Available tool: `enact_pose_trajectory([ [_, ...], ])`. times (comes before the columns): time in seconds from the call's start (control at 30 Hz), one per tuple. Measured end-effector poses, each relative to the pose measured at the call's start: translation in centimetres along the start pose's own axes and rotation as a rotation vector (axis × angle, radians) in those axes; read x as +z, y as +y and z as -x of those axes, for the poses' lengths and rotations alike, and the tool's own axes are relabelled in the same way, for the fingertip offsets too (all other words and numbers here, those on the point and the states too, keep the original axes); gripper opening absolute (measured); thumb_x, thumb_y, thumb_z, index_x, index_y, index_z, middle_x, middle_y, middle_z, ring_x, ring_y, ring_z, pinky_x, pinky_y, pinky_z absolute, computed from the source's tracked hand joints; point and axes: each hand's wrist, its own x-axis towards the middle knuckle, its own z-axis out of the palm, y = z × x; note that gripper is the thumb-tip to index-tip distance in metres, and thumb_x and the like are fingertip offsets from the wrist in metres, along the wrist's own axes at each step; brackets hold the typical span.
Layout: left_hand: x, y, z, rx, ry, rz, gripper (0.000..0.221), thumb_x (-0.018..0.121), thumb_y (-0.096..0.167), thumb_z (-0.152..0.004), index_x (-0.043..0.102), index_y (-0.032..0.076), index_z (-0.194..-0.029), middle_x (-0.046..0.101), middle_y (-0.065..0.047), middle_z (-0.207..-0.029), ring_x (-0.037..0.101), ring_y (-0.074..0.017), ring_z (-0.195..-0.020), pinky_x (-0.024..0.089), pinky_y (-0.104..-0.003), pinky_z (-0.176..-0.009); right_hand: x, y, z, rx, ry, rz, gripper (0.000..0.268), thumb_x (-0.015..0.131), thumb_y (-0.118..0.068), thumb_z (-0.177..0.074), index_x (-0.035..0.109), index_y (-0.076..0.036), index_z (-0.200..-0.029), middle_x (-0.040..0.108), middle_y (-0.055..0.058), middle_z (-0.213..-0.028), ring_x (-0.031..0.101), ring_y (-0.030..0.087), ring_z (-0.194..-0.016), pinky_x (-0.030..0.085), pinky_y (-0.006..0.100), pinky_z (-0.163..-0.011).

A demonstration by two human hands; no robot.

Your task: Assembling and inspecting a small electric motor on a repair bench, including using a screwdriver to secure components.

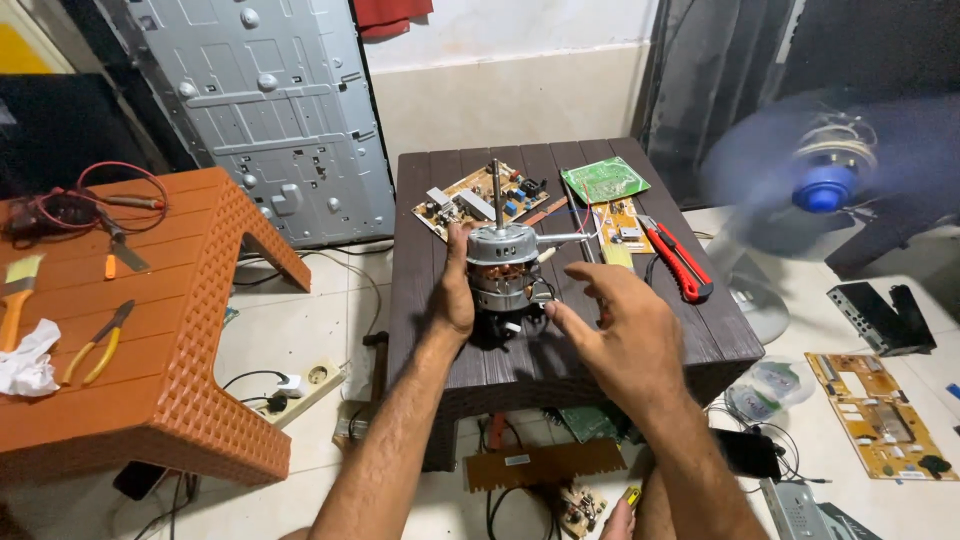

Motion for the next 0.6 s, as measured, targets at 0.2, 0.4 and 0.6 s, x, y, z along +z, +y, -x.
enact_pose_trajectory([
  [0.2,-0.7,0.0,0.0,0.018,-0.117,-0.145,0.079,0.021,0.077,-0.095,0.064,0.019,-0.126,0.064,-0.013,-0.113,0.063,-0.0191,-0.107,0.052,-0.036,-0.101,-1.0,-2.0,-4.7,-0.097,-0.063,0.014,0.077,0.077,-0.049,-0.086,0.058,0.002,-0.14,0.067,0.026,-0.125,0.059,0.045,-0.123,0.045,0.058,-0.101],
  [0.4,-2.9,-2.4,-1.7,0.007,-0.149,-0.33,0.081,0.01,0.076,-0.095,0.063,0.025,-0.129,0.063,-0.014,-0.118,0.062,-0.0233,-0.107,0.048,-0.037,-0.103,2.3,-3.3,-8.6,0.194,-0.466,0.048,0.07,0.059,-0.069,-0.086,0.07,-0.009,-0.12,0.075,0.026,-0.1,0.067,0.052,-0.107,0.047,0.064,-0.094],
  [0.6,-0.3,2.2,1.4,-0.004,-0.124,-0.358,0.078,0.016,0.078,-0.092,0.061,0.027,-0.13,0.065,-0.01,-0.122,0.06,-0.0203,-0.113,0.046,-0.038,-0.106,5.6,1.3,-9.5,0.203,-0.231,-0.085,0.026,0.067,-0.047,-0.091,0.077,-0.023,-0.092,0.076,0.003,-0.079,0.074,0.03,-0.089,0.054,0.043,-0.08],
])
